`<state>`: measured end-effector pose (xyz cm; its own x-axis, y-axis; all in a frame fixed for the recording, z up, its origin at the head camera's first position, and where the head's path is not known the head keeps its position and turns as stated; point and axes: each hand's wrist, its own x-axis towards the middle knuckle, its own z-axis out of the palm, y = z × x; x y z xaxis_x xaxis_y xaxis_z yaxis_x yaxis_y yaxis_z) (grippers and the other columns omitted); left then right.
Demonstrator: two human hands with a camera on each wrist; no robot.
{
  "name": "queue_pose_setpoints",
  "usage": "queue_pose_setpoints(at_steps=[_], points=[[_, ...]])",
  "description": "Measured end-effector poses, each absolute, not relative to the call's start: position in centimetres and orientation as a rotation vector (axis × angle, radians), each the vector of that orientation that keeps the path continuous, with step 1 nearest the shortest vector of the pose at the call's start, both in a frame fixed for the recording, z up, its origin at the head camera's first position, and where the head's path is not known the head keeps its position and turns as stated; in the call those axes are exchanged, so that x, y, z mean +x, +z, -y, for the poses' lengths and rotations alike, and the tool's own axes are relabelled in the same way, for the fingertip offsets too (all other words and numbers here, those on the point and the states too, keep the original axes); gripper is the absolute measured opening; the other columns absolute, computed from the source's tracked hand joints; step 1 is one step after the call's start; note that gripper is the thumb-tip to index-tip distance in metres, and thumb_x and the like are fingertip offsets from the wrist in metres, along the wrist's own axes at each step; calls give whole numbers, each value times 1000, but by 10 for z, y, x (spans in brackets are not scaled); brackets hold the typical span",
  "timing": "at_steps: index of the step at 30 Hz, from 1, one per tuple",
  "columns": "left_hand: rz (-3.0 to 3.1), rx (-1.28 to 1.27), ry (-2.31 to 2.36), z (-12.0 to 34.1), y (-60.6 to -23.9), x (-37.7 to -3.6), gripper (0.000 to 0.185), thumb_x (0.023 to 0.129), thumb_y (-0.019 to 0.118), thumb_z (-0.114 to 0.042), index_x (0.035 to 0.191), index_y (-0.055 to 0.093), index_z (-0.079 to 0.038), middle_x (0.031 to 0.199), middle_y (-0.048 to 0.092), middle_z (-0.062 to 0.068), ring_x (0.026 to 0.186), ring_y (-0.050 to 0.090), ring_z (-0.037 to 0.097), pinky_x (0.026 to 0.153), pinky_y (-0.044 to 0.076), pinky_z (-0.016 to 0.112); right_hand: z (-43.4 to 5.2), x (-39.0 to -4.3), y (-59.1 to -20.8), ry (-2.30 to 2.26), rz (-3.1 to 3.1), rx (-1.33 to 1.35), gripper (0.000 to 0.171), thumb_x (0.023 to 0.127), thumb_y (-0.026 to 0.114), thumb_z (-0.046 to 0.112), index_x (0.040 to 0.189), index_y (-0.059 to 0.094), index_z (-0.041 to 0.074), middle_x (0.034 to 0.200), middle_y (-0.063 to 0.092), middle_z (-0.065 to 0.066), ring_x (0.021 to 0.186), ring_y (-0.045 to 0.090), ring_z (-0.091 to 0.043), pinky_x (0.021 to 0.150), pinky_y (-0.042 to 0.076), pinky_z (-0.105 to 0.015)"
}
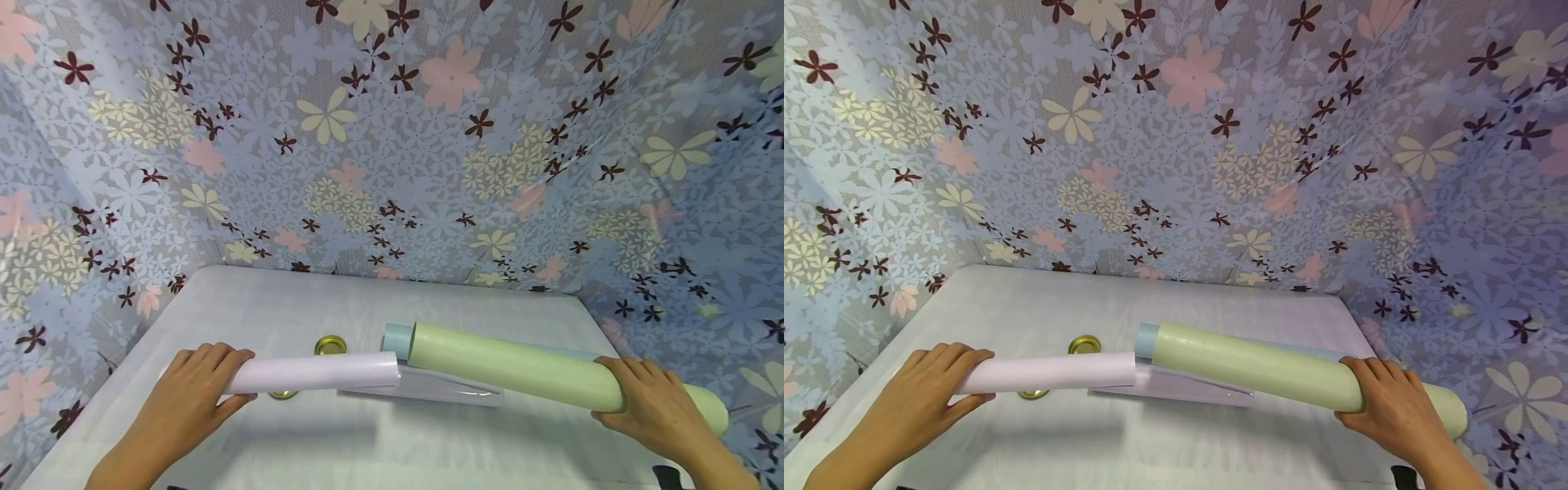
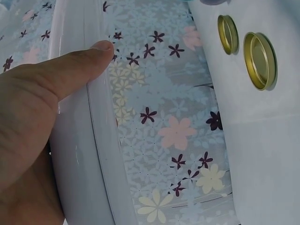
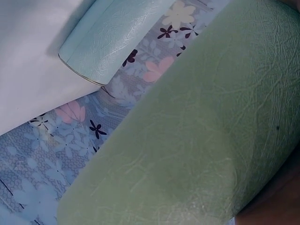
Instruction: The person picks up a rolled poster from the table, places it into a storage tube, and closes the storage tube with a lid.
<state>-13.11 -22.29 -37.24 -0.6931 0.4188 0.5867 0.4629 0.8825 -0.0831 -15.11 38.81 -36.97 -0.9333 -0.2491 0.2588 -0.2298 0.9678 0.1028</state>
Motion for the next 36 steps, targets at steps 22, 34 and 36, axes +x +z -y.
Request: queue_pose_setpoints(at_steps=[22,34,36], points=[[2444,-602,-96,226,-368,-140,80,85,7,-67,106,61,-13,91,61,3,84,57,23,70,41,41,-386,-148,-366,-115,2761,423,87,46,88,45,120,53,13,104,64,-14,90,58,-37,70,40,-56],[2424,-631,-89,223,-369,-145,58,78,60,-63,108,61,-13,93,61,2,86,56,22,72,40,41,-381,-147,-363,-107,2721,463,87,45,89,42,120,54,14,102,64,-11,90,58,-35,72,40,-55],[2425,-636,-87,223,-370,-146,60,81,52,-66,108,61,-13,93,61,2,86,56,22,73,40,40,-380,-147,-363,-104,2724,466,87,45,88,42,119,54,14,103,64,-11,91,57,-35,72,40,-55]])
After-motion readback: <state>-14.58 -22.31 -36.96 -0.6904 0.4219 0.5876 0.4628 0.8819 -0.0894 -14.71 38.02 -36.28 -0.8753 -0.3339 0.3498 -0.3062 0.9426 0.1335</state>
